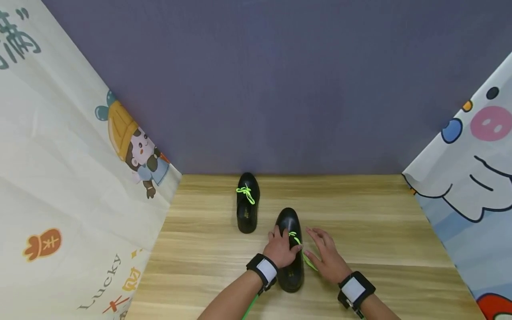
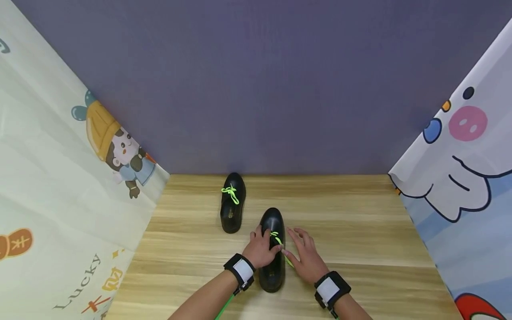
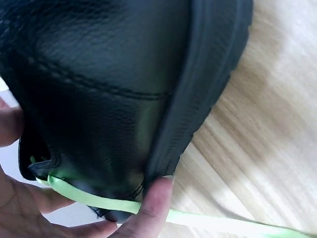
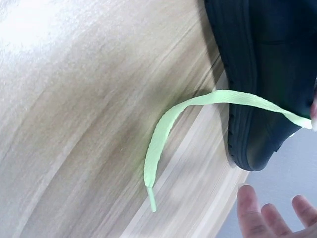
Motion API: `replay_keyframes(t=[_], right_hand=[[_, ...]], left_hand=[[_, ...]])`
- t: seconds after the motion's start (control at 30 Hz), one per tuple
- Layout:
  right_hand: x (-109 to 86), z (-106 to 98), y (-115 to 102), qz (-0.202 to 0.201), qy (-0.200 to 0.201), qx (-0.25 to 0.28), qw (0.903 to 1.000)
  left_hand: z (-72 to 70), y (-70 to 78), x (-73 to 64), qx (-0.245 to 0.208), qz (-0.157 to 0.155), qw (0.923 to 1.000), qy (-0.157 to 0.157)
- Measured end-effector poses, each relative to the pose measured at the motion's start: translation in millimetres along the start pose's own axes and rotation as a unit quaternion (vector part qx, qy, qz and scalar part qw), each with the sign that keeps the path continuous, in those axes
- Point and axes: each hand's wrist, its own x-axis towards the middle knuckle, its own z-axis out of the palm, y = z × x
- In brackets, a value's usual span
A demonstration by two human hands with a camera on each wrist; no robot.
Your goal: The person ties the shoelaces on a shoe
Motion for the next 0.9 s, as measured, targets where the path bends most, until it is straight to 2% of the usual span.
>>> replay_keyframes(t=[0.1,0.23,0.37,0.63,0.77,0.9], right_hand=[[1.2,-1,0,-0.002,-0.001,-0.004,1.0],[4.2,-6,-1,-0.006,-0.002,-0.007,1.0],[8.8,-11,0,-0.005,0.007,-0.023,0.9997],[22.4,-31,5,-0.003,0.033,-0.068,0.9971],[29.5,-44,11,0.01,0.039,-0.098,0.9944],[33.6,-55,18,0.023,0.042,-0.124,0.9911]], left_hand=[[-4.1,-2.3,0.0,-0.006,0.004,0.9999,-0.013],[-11.7,-9.1,0.5,-0.036,0.001,0.999,-0.028],[-19.6,-21.0,1.0,-0.071,0.004,0.9974,-0.012],[-42.0,-57.1,1.2,-0.089,0.043,0.9911,0.09],[-51.4,-80.4,2.4,-0.112,0.046,0.9823,0.143],[-61.0,-100.8,1.9,-0.13,0.035,0.9723,0.191]])
